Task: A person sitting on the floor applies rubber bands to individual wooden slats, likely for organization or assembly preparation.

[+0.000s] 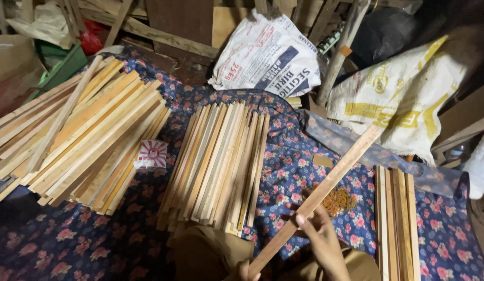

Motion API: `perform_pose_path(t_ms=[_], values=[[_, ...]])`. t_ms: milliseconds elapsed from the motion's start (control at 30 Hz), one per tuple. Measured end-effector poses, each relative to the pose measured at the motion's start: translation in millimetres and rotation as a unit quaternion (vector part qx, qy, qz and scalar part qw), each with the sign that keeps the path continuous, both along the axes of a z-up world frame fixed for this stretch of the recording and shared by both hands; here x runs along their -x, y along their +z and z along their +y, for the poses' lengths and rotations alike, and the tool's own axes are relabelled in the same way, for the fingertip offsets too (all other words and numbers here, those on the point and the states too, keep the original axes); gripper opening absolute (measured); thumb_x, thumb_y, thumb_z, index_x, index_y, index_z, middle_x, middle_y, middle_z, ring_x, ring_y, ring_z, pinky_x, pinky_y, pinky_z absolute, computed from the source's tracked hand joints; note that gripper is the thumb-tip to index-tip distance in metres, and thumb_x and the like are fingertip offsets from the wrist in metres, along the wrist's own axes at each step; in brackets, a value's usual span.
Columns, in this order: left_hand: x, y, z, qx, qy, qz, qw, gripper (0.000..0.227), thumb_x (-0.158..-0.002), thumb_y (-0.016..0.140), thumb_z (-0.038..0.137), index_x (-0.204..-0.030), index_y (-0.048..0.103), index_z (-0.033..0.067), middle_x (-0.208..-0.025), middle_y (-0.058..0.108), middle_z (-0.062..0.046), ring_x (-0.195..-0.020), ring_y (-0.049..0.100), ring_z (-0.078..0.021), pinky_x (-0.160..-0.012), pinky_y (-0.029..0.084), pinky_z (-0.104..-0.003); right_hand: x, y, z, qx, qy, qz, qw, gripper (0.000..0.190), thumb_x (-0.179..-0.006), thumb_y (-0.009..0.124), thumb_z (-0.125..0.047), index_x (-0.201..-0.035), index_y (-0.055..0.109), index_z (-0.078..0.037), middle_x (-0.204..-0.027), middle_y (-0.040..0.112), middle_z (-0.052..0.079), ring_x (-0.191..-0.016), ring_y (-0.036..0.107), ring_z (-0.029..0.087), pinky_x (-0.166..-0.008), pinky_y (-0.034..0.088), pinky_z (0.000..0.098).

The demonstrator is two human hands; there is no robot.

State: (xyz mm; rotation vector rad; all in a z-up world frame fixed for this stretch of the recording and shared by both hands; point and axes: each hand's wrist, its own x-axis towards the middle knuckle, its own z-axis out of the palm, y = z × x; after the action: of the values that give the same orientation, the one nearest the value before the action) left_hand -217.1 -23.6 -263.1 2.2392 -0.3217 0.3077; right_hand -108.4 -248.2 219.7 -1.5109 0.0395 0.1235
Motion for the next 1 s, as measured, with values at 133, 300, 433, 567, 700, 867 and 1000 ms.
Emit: perform_pose_path(t_ms=[133,300,433,567,700,867,1000], values=[[-50,38,33,0.146,-0.038,0.444,0.883,0.043,-0.096,0.041,0.042,-0.122,0.063,0.0163,-0.112,0.074,-0.002,-0.103,0.068,-0.0167,-0.091,0.05,-0.026,2,20,10,-0.027,-0.038,0.026,0.999,0.04,-0.089,0.067,-0.009,-0.127,0.06,0.002,-0.097,0.076,0.022,-0.079,0.075,0.031,-0.068,0.066,0.0421],[-29,99,39,-0.057,0.053,-0.058,0.995,0.059,-0.091,0.07,0.043,-0.134,0.051,0.0073,-0.1,0.071,-0.013,-0.08,0.074,-0.026,-0.067,0.062,-0.036,12,-22,18,-0.133,0.009,0.018,0.991,0.027,-0.09,0.068,-0.009,-0.112,0.059,0.003,-0.088,0.061,0.015,-0.077,0.067,0.029,-0.068,0.067,0.0434],[-16,329,62,0.139,-0.028,0.139,0.98,0.064,-0.091,0.066,0.038,-0.144,0.049,0.0059,-0.129,0.074,-0.012,-0.119,0.073,-0.0243,-0.096,0.058,-0.036,37,-37,38,-0.215,0.086,0.043,0.972,0.048,-0.089,0.065,-0.002,-0.135,0.051,0.001,-0.108,0.075,0.025,-0.095,0.08,0.042,-0.074,0.069,0.0478],[-72,455,30,0.196,-0.217,0.179,0.939,0.051,-0.105,0.03,0.026,-0.152,0.036,0.006,-0.121,0.066,-0.01,-0.079,0.062,-0.0132,-0.063,0.056,-0.025,76,-81,49,-0.108,0.166,0.032,0.98,0.053,-0.092,0.066,-0.012,-0.142,0.05,-0.002,-0.119,0.072,0.016,-0.106,0.075,0.024,-0.099,0.062,0.0444],[-103,473,-4,0.408,-0.415,0.289,0.76,0.045,-0.112,0.022,0.039,-0.132,0.041,0.003,-0.091,0.053,-0.006,-0.074,0.051,-0.0152,-0.064,0.045,-0.029,92,-83,58,-0.055,0.221,0.034,0.973,0.056,-0.091,0.074,-0.024,-0.139,0.053,-0.003,-0.11,0.069,0.012,-0.099,0.066,0.02,-0.09,0.055,0.0343],[-105,471,-30,0.512,-0.399,0.435,0.624,0.061,-0.111,0.033,0.048,-0.145,0.046,-0.0013,-0.093,0.068,-0.009,-0.085,0.071,-0.021,-0.077,0.061,-0.033,99,-82,59,-0.178,0.292,-0.067,0.937,0.041,-0.097,0.067,-0.006,-0.133,0.049,0.002,-0.118,0.068,0.017,-0.109,0.066,0.021,-0.097,0.051,0.033],[-96,477,-36,0.496,-0.33,0.44,0.672,0.04,-0.108,0.051,0.04,-0.115,0.059,0.0014,-0.074,0.059,-0.001,-0.051,0.055,-0.0086,-0.045,0.045,-0.021,106,-100,51,-0.136,0.281,-0.039,0.949,0.046,-0.096,0.067,-0.003,-0.138,0.048,0.001,-0.124,0.068,0.015,-0.114,0.066,0.02,-0.1,0.05,0.0324]])
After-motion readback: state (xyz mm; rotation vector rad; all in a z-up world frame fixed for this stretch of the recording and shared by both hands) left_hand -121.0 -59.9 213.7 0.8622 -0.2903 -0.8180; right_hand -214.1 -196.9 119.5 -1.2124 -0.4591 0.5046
